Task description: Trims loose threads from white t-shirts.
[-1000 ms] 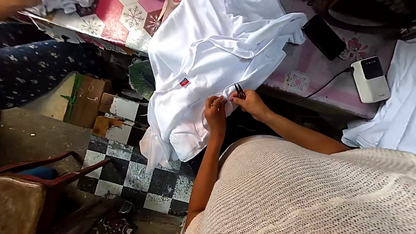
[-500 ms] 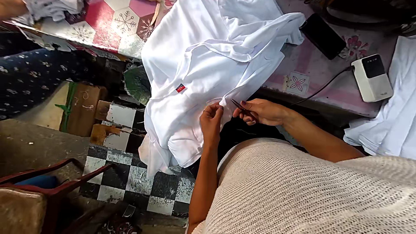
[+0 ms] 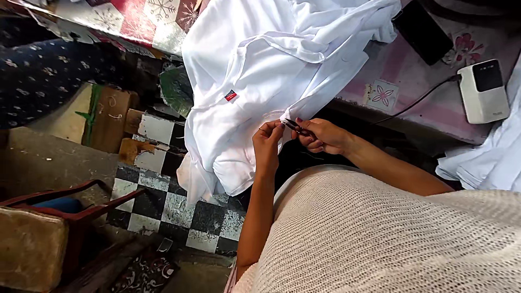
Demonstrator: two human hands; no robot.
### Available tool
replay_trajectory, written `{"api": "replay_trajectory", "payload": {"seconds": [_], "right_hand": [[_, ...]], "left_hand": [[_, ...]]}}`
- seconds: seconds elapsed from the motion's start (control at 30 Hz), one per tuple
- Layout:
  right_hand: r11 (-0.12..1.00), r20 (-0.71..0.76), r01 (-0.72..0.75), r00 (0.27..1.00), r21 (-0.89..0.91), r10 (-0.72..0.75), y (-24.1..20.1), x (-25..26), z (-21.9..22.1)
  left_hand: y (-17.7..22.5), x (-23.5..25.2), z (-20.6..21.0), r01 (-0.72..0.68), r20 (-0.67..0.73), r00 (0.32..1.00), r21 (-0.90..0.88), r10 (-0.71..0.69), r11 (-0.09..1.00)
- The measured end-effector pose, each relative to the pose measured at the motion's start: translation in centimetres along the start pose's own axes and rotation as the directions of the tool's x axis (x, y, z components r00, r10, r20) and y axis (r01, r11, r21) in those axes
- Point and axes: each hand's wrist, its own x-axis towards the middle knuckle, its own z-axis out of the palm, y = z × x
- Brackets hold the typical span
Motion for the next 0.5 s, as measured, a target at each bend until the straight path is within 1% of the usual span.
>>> {"api": "replay_trajectory", "payload": {"seconds": [0.13, 0.5], "right_hand": [[0.997, -0.062, 0.076, 0.995, 0.001, -0.076, 0.33, 0.28, 0.43], [0.992, -0.117, 0.125, 0.985, -0.014, -0.126, 0.83, 0.62, 0.75]], "left_hand": [[-0.11, -0.17, 0.23, -0.035, 0.021, 0.999, 0.020, 0.035, 0.999], [-0.30, -0.18, 0.27, -0.002, 0.031, 1.000, -0.002, 0.002, 1.000]]}}
